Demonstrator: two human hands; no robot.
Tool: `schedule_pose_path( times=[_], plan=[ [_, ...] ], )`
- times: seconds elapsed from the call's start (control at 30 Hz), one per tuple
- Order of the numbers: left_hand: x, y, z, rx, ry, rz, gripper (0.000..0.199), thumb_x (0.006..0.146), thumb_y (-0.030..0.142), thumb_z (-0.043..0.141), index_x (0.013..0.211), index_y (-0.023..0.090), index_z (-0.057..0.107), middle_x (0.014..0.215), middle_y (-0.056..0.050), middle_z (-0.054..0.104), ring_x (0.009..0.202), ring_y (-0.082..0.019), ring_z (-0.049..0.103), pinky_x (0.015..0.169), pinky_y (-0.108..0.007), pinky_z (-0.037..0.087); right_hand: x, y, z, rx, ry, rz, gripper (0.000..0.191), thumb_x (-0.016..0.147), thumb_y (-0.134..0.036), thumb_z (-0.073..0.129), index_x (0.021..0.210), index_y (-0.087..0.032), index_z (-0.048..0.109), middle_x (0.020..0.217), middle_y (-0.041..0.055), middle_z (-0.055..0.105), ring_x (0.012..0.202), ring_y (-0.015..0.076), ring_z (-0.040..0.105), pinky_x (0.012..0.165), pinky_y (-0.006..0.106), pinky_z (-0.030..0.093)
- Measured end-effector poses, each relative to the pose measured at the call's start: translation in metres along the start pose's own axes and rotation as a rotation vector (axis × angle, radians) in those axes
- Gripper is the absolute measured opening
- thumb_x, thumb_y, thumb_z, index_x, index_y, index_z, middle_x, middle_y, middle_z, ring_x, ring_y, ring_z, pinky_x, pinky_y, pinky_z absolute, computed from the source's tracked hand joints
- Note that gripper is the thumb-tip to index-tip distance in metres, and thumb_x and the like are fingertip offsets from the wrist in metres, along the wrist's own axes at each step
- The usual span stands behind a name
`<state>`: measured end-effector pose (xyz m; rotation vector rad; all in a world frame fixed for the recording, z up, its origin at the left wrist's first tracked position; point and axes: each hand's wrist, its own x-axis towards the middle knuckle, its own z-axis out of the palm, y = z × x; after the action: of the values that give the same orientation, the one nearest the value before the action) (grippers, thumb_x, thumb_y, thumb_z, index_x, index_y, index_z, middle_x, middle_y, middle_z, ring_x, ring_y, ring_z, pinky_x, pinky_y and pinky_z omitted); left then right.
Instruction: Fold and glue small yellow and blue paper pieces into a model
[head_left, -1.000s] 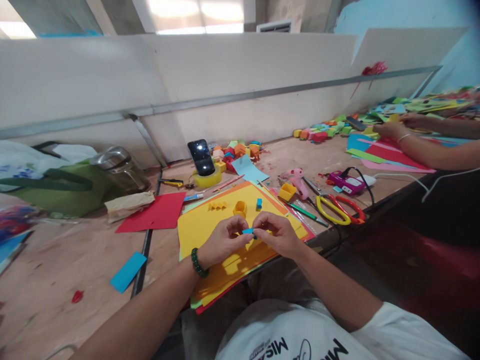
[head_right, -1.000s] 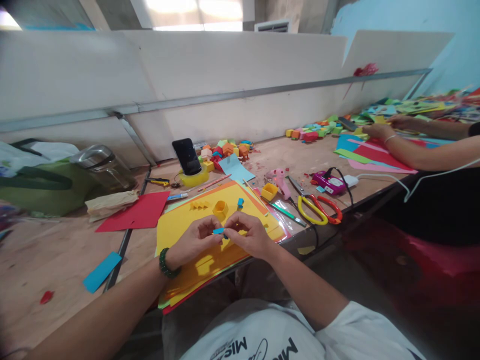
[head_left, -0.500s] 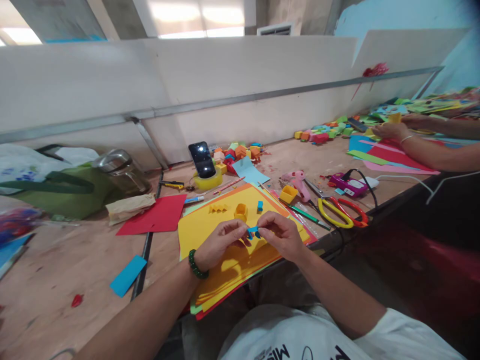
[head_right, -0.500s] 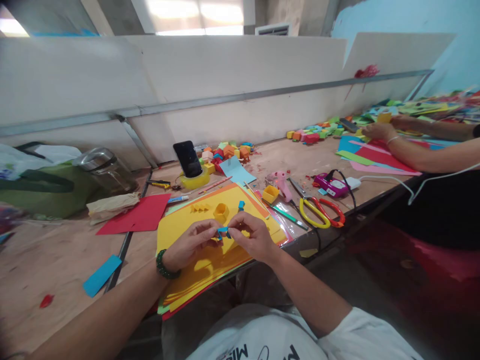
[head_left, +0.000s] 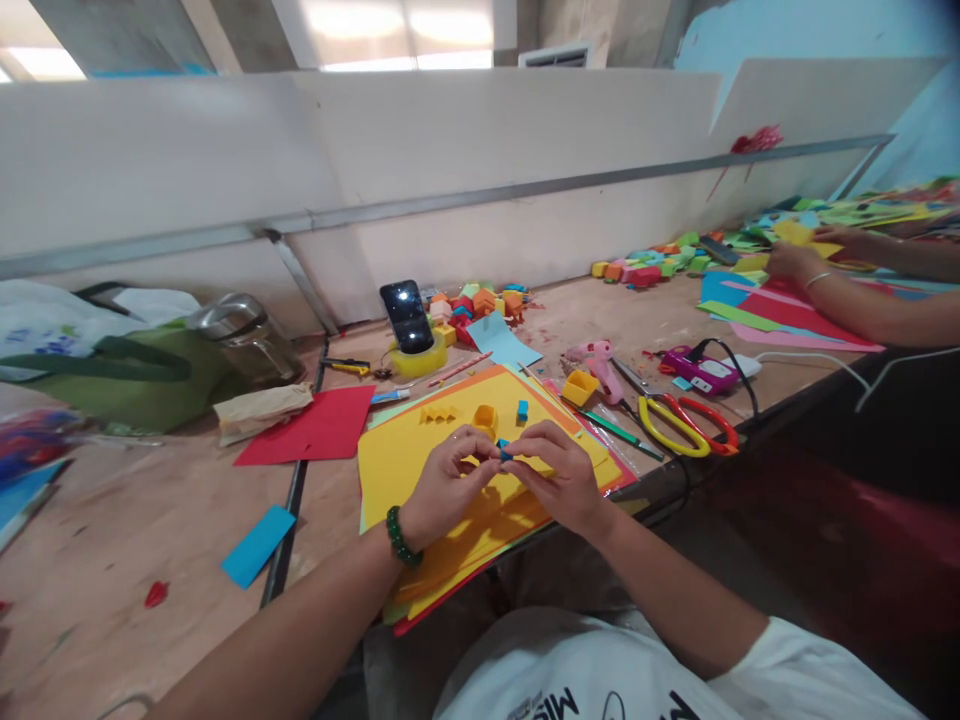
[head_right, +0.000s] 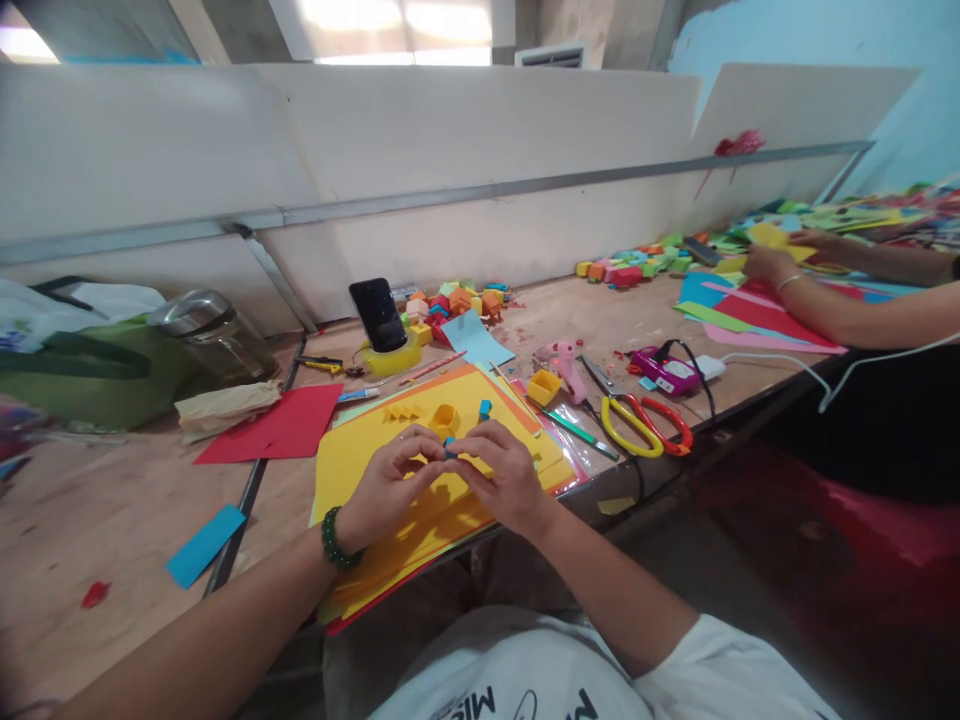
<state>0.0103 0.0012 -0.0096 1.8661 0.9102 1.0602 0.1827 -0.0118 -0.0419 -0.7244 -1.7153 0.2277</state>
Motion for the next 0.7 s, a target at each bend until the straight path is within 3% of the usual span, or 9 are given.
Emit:
schedule_pose_path(
  times=[0.1, 0.37, 0.5, 0.7],
  plan=[
    [-0.002, -0.001, 0.002, 0.059, 0.014, 0.017, 0.018, 0.078, 0.034, 0.065, 0.071, 0.018, 0.064, 0.08, -0.005, 0.06, 0.073, -0.016, 0.055, 0.062, -0.025, 0.046, -0.002, 0.002, 0.002, -0.021, 0.016, -0.016, 0.012, 0.086, -0.019, 0.063, 0.094, -0.025, 0.068, 0.083, 0.003, 0.061, 0.076, 0.0153, 0.061, 0.066, 0.027, 0.053],
    [-0.003, 0.001, 0.003, -0.085, 0.025, -0.015, 0.02, 0.077, 0.037, 0.066, 0.072, 0.017, 0.069, 0.076, -0.004, 0.061, 0.074, -0.016, 0.057, 0.064, -0.026, 0.047, -0.004, -0.003, 0.002, -0.193, 0.078, -0.155, 0.013, 0.086, -0.01, 0.058, 0.092, -0.021, 0.062, 0.08, 0.004, 0.059, 0.073, 0.0155, 0.056, 0.064, 0.028, 0.051],
    [-0.001, 0.0, 0.002, -0.107, 0.159, -0.071, 0.018, 0.076, 0.035, 0.064, 0.077, 0.018, 0.068, 0.077, -0.003, 0.062, 0.068, -0.014, 0.056, 0.055, -0.022, 0.045, -0.007, -0.004, 0.002, -0.202, 0.078, -0.213, 0.014, 0.087, -0.009, 0.056, 0.091, -0.021, 0.061, 0.08, 0.0037, 0.059, 0.071, 0.0153, 0.054, 0.065, 0.029, 0.05],
    [0.007, -0.016, -0.009, -0.036, 0.355, -0.11, 0.021, 0.076, 0.035, 0.06, 0.085, 0.017, 0.067, 0.08, -0.003, 0.063, 0.067, -0.013, 0.057, 0.055, -0.022, 0.047, -0.01, 0.004, -0.014, -0.33, -0.076, -0.264, 0.018, 0.087, -0.008, 0.058, 0.099, -0.02, 0.062, 0.075, 0.003, 0.061, 0.067, 0.0139, 0.055, 0.061, 0.025, 0.047]
  ],
)
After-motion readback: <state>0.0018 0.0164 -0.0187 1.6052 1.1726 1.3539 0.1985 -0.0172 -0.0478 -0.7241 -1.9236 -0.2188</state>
